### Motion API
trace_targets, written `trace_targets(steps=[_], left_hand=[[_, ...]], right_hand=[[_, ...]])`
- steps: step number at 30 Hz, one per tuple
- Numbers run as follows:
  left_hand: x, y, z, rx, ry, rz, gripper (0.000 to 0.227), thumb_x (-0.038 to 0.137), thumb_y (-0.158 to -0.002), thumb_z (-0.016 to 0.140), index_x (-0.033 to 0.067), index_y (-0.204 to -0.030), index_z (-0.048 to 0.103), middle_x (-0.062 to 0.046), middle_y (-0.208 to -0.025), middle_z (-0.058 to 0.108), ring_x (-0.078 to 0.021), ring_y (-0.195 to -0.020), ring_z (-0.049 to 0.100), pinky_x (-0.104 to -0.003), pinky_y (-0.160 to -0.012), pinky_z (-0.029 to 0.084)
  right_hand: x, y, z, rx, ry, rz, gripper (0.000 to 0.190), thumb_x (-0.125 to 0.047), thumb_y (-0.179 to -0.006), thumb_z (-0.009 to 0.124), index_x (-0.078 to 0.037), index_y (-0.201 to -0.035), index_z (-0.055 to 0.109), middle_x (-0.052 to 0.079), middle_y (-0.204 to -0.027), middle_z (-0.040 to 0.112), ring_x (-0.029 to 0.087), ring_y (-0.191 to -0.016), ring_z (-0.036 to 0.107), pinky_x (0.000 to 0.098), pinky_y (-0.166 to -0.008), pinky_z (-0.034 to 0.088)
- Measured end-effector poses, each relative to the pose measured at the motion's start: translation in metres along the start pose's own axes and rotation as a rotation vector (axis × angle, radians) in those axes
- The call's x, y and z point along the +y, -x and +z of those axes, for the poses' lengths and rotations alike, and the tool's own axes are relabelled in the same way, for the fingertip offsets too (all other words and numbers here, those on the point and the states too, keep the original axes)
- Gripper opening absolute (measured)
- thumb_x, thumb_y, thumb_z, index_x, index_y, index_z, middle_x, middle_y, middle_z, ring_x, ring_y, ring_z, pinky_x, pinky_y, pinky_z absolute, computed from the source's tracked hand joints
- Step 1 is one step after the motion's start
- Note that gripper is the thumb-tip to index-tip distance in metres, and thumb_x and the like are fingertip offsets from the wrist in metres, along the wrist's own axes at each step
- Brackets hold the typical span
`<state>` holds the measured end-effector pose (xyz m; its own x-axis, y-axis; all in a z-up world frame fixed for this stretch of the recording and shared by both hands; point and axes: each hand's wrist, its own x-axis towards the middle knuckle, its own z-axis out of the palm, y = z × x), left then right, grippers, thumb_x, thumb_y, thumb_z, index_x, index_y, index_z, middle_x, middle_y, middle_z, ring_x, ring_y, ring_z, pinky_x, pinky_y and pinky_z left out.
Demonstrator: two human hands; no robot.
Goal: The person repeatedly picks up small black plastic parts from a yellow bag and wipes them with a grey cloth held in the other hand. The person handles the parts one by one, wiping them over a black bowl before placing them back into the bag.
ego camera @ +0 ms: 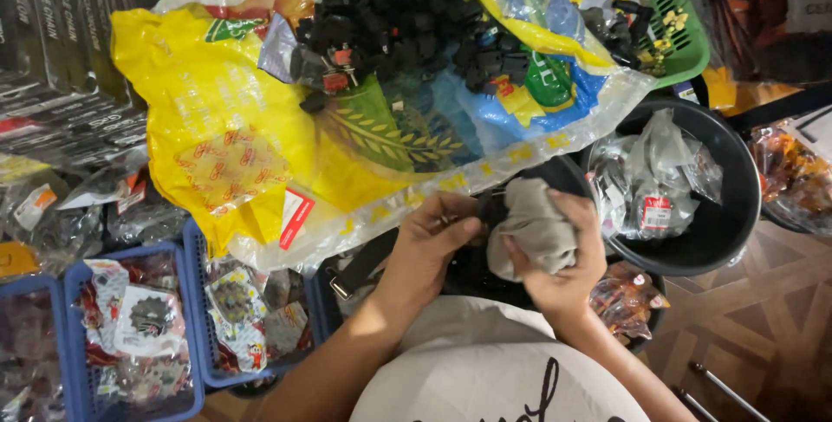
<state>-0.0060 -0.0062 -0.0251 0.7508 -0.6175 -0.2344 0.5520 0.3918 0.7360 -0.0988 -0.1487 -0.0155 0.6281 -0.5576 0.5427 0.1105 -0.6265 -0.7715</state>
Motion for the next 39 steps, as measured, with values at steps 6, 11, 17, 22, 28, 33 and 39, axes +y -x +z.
trace_targets(steps=[6,11,17,22,28,33,39], left_hand=[[0.000,0.000,0.003,-0.020,-0.009,-0.033,0.028,0.004,-0.082,0.085,-0.0058,-0.106,0.074,-0.009,-0.083,0.070,-0.0140,-0.078,0.069,-0.028,-0.071,0.058],[0.007,-0.001,-0.007,-0.114,0.211,-0.085,0.021,0.005,-0.094,0.073,-0.0079,-0.110,0.069,-0.021,-0.093,0.073,-0.0304,-0.092,0.076,-0.038,-0.078,0.065],[0.028,0.003,-0.008,-0.146,-0.384,0.242,0.027,-0.003,-0.084,0.078,-0.0035,-0.111,0.072,-0.017,-0.097,0.072,-0.0241,-0.094,0.074,-0.037,-0.077,0.061],[0.062,0.012,0.019,-0.128,-0.978,0.664,0.035,-0.005,-0.084,0.077,0.0048,-0.116,0.068,-0.014,-0.102,0.062,-0.0369,-0.085,0.071,-0.041,-0.067,0.063],[0.058,0.012,0.008,-0.199,-1.040,0.751,0.052,0.001,-0.081,0.081,0.0090,-0.127,0.062,-0.012,-0.108,0.064,-0.0362,-0.084,0.073,-0.043,-0.068,0.064],[0.060,0.010,0.006,-0.222,-1.049,0.769,0.049,0.004,-0.086,0.079,0.0059,-0.130,0.058,-0.013,-0.106,0.063,-0.0319,-0.078,0.072,-0.041,-0.065,0.065],[0.056,0.007,0.003,-0.182,-1.002,0.735,0.047,0.006,-0.083,0.082,0.0043,-0.125,0.060,-0.012,-0.102,0.065,-0.0344,-0.081,0.074,-0.040,-0.062,0.064]], right_hand=[[-0.004,-0.002,-0.002,-0.026,-0.005,0.002,0.060,-0.012,-0.070,0.090,0.004,-0.122,0.067,0.023,-0.110,0.068,0.040,-0.100,0.068,0.0497,-0.093,0.050],[0.003,-0.006,-0.012,0.007,-0.018,0.051,0.060,-0.013,-0.075,0.089,0.005,-0.126,0.062,0.024,-0.117,0.066,0.036,-0.110,0.065,0.0496,-0.101,0.048],[0.009,-0.001,-0.013,-0.115,-0.153,-0.060,0.065,-0.023,-0.068,0.088,0.008,-0.120,0.063,0.024,-0.110,0.066,0.036,-0.099,0.066,0.0482,-0.090,0.051],[-0.001,-0.002,-0.010,-0.219,-0.159,-0.129,0.070,-0.033,-0.062,0.089,0.009,-0.115,0.070,0.023,-0.102,0.069,0.037,-0.089,0.069,0.0455,-0.079,0.055],[0.003,-0.011,-0.012,-0.219,-0.079,-0.102,0.058,-0.033,-0.075,0.079,0.005,-0.117,0.071,0.021,-0.102,0.070,0.036,-0.087,0.070,0.0446,-0.077,0.055],[0.005,-0.006,-0.016,-0.234,-0.114,-0.140,0.065,-0.032,-0.065,0.087,0.007,-0.114,0.069,0.023,-0.103,0.070,0.038,-0.087,0.070,0.0460,-0.075,0.054],[0.001,-0.016,-0.013,-0.271,-0.098,-0.115,0.057,-0.031,-0.071,0.085,0.002,-0.115,0.072,0.020,-0.100,0.071,0.037,-0.085,0.071,0.0467,-0.073,0.054]])
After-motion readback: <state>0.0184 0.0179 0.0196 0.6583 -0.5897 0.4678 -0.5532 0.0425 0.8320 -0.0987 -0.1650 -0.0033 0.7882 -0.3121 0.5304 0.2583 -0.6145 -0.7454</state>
